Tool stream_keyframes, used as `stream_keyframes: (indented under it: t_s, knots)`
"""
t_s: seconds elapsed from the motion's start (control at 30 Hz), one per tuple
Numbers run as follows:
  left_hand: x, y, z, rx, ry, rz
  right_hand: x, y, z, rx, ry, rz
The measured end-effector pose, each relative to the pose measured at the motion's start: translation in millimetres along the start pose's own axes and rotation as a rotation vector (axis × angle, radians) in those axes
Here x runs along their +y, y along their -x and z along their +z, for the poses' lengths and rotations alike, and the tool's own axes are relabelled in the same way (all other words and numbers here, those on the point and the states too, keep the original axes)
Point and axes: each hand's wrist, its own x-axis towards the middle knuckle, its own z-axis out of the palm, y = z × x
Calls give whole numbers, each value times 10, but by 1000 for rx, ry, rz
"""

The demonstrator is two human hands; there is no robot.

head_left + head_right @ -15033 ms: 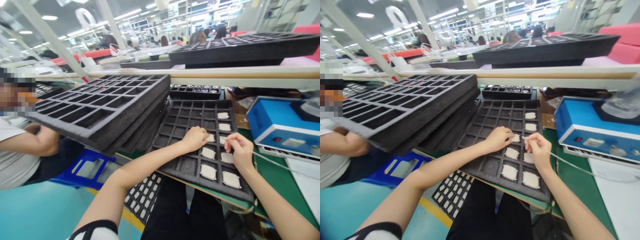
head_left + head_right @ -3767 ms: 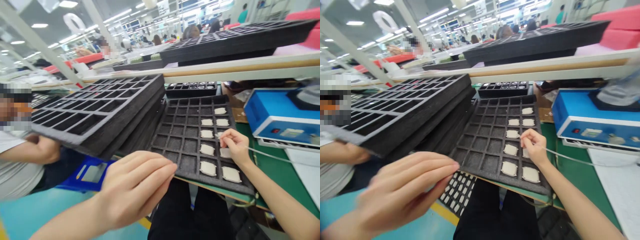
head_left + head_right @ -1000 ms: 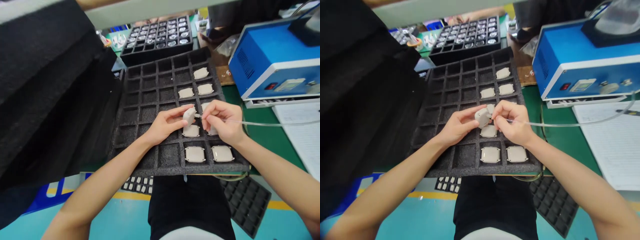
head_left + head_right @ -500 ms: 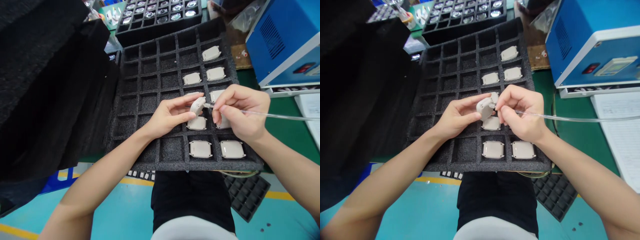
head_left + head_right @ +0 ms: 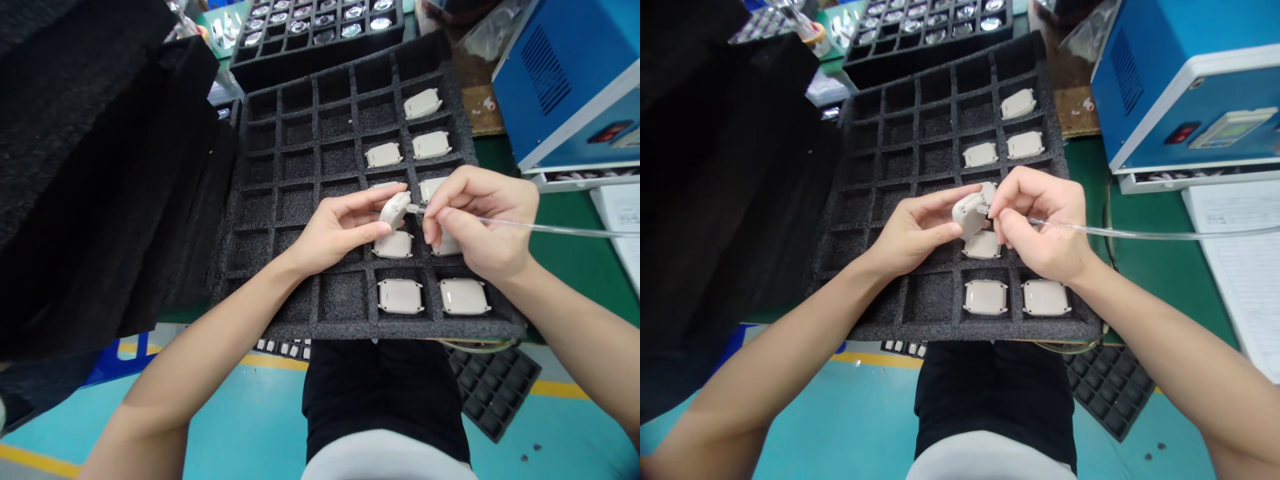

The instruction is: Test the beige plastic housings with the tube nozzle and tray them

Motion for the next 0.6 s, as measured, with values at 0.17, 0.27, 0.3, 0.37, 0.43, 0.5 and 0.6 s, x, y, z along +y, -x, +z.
stream_keyframes:
  t_s: [0.17, 0.27, 0.3, 0.37, 0.43, 0.5, 0.6]
  knots:
    - [0, -7, 8, 18, 9, -5, 12, -3, -15, -12, -2, 8]
    - [15, -4, 22, 32, 20, -25, 18, -5, -13, -13, -8, 32]
    - [23, -2, 26, 42, 17, -39, 20, -6, -9, -15, -14, 47]
    - [38, 0, 27, 67, -2, -77, 32, -13, -3, -25, -36, 71]
    - [41, -4, 16, 91, -20, -115, 56, -25, -6, -53, -61, 87]
    - [36, -13, 3, 104, -21, -147, 83, -36, -15, -69, -73, 96]
    - [37, -16, -6, 84, -3, -168, 101, -40, -20, -73, -95, 75]
